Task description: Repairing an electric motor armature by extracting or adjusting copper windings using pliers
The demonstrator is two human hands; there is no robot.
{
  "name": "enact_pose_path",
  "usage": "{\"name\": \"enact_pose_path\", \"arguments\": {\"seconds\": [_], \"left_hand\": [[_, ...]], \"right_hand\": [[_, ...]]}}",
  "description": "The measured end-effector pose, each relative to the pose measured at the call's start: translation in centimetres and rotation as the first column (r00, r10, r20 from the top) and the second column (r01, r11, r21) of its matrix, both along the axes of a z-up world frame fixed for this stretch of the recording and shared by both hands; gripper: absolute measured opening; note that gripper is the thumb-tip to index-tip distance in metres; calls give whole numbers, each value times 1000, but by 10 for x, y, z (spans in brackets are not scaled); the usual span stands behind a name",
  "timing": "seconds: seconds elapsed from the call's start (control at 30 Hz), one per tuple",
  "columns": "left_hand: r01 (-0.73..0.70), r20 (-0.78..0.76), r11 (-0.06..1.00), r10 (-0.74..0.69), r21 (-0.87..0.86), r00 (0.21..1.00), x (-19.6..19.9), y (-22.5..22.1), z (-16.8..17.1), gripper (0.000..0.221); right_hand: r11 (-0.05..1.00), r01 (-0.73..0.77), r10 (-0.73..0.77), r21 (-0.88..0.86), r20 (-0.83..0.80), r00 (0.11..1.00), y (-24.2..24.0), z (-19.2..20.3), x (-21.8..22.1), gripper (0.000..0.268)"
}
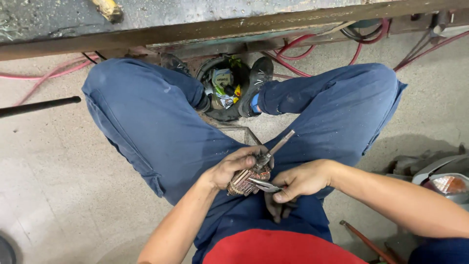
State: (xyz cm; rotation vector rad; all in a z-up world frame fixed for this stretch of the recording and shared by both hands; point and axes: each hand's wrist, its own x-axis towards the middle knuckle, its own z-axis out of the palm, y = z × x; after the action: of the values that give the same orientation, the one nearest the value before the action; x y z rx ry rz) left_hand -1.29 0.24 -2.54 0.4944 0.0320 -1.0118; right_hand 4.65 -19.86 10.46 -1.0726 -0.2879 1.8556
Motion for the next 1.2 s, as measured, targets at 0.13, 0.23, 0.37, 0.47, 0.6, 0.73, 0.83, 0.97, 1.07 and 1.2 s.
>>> {"name": "enact_pose_path", "arguments": {"seconds": [0.13,0.23,0.37,0.47,0.6,0.73,0.83,0.97,1.07,1.2], "left_hand": [[-6,-31,1000,6,2,999,-3,-2,6,50],[-124,19,947,124,298,992,-8,-6,0,77],[-344,-22,846,385,408,923,-8,-10,-2,57],[-357,-93,793,457,493,885,-1,-13,25,49],[-219,-323,923,321,316,890,-7,-3,-24,55],[-263,-152,926,311,270,938,13,-1,27,76],[-63,-84,986,51,-153,995,30,9,39,62],[-31,-133,980,4,-195,991,18,14,20,66],[44,-212,976,-90,-211,973,19,16,22,63],[-62,-367,986,117,157,923,-9,4,-3,61]], "right_hand": [[982,179,-188,-60,-279,942,-19,-40,-42,46],[938,4,100,-348,282,954,-11,-27,-42,51],[855,167,338,-491,772,539,-16,-40,-56,39],[877,176,416,-447,890,184,-18,-48,-59,41],[888,153,120,-433,540,833,-7,-10,-19,32],[963,250,-258,-104,-68,964,-23,-25,-23,41],[939,335,-188,79,-697,692,-25,-34,-38,37],[932,315,-222,178,-406,887,-24,-43,-47,34],[920,376,-290,109,-456,842,-29,-58,-61,41],[916,392,-399,-82,-266,878,-12,-21,-57,35]]}}
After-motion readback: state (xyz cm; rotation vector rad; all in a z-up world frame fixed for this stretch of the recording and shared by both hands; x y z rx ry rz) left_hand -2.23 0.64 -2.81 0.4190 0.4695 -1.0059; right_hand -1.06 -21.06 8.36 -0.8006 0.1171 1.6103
